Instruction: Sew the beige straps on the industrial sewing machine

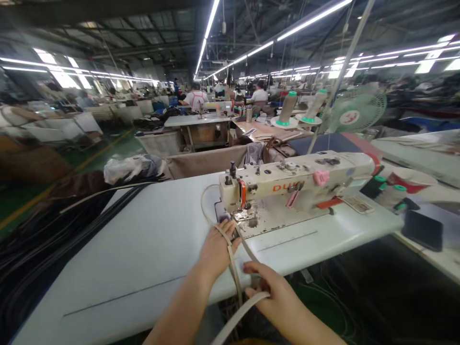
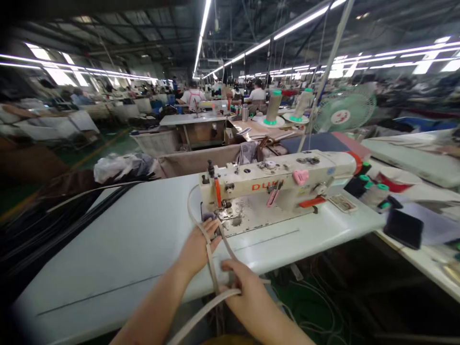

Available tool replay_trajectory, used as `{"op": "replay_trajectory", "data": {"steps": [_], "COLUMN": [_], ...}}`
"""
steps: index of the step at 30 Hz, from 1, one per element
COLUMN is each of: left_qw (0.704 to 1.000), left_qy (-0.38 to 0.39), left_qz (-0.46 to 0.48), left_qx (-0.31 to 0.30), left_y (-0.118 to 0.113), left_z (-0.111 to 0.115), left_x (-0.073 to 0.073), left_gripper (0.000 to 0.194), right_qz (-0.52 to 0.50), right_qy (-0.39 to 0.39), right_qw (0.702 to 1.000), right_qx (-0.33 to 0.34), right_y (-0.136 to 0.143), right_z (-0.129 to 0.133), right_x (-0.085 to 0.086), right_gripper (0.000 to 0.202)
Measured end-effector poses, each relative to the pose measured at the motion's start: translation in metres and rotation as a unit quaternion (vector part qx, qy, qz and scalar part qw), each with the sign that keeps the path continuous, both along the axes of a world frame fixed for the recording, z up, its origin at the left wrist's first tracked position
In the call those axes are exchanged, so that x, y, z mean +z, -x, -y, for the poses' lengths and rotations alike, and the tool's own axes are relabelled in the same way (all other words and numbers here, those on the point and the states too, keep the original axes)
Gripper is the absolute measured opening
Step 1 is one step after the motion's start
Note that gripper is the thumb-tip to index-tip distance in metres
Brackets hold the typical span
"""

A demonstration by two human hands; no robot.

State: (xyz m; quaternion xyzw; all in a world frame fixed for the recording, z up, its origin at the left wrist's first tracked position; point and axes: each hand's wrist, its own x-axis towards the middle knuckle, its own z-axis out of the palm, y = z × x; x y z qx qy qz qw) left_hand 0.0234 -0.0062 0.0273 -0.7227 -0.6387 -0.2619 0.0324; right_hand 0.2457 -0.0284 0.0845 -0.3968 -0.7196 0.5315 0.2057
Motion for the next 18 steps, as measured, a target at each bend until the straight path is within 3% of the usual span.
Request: {"op": "replay_trajectory", "data": {"steps": [2,3,6,13,18], "left_qw": [1.0,1.0,1.0,1.0,1.0], "left_qy": [-0.001,-0.001,-0.004,-0.005,-0.003], "left_qz": [0.001,0.001,0.003,0.012,0.017], "left_qx": [0.003,0.003,-0.001,0.004,0.004], "left_y": [-0.001,-0.001,-0.001,-0.001,-0.002], "left_z": [0.0,0.0,-0.002,-0.003,-0.003], "left_x": [0.001,0.001,-0.001,-0.004,-0.002], "left_gripper": [0.046,0.046,0.046,0.045,0.045], "right_qz": [-0.057,-0.09,-0.138,-0.022,-0.093], "right_qy": [0.086,0.131,0.212,0.215,0.254], "right_qw": [0.994,0.987,0.967,0.964,0.955], "right_qx": [-0.028,-0.026,0.02,0.156,0.119], "right_y": [0.015,0.021,0.031,0.007,0.012], "right_z": [-0.002,-0.003,-0.003,0.014,0.015], "right_x": [-0.012,-0.016,-0.025,-0.044,-0.043], "right_gripper": [0.057,0.057,0.038,0.02,0.044]}}
